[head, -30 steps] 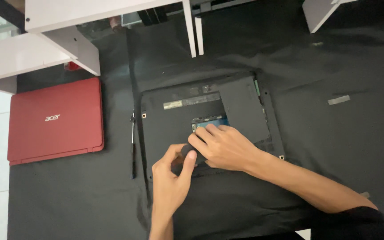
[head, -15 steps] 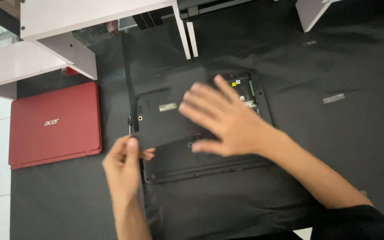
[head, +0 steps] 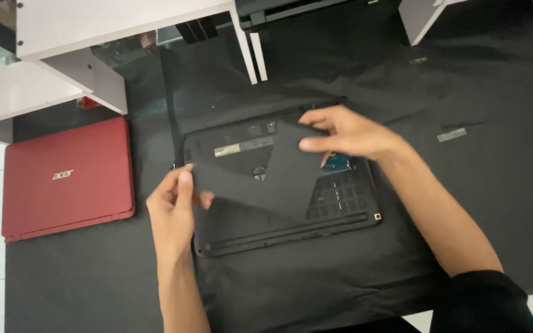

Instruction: The person disassembles a black Acer laptop by removing screws from the bottom panel using a screwdriver. They remove the bottom cover, disconnect the battery, and lift out the motherboard, placing the components on a black mat.

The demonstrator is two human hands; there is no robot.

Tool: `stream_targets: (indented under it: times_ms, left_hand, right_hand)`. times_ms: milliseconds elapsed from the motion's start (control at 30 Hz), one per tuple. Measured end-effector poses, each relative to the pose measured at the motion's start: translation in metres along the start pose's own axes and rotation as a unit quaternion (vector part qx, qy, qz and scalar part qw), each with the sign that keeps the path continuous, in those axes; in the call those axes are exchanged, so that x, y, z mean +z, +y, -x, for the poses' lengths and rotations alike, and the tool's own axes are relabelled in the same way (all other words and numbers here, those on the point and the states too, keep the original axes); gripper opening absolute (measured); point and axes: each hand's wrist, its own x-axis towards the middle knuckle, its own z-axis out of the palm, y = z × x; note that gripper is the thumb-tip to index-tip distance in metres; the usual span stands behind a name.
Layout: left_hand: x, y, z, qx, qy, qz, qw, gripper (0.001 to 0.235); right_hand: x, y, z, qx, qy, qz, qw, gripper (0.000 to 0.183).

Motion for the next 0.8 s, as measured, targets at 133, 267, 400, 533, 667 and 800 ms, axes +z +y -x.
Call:
stream_targets:
  times_ms: [133,267,400,533,667,800]
  left_hand:
    - [0.015,0.002,-0.008,0.033,-0.025,0.029,0.999,0.032]
    - [0.025,-0.024,-0.013,0.044,-0.048,0.003,0.998,0.026]
    - [0.028,-0.031,-0.010,0.029,-0.030,-0.032,0.999,0.023]
    - [0.028,-0.029,-0.009,0.021,-0.018,-0.057,0.998,0.022]
    - [0.028,-0.030,-0.008,0.022,-0.021,-0.054,0.998,0.022]
    - [0.031,-0.024,-0.005,0.031,-0.025,-0.074,0.996,0.022]
  right_hand:
    - [-0.061,0.032,0.007,0.021,0.048,-0.026,0.998,0.039]
    - [-0.125,0.072,0.018,-0.022,0.201,-0.194,0.960,0.045]
    - [-0.153,0.109,0.021,-0.120,0.252,-0.281,0.918,0.040]
    - [-0.124,0.091,0.001,-0.125,0.310,-0.312,0.889,0.047]
    - [-0.123,0.103,-0.007,-0.127,0.337,-0.235,0.903,0.048]
    - [-0.120,0.103,-0.007,-0.148,0.445,-0.068,0.881,0.056]
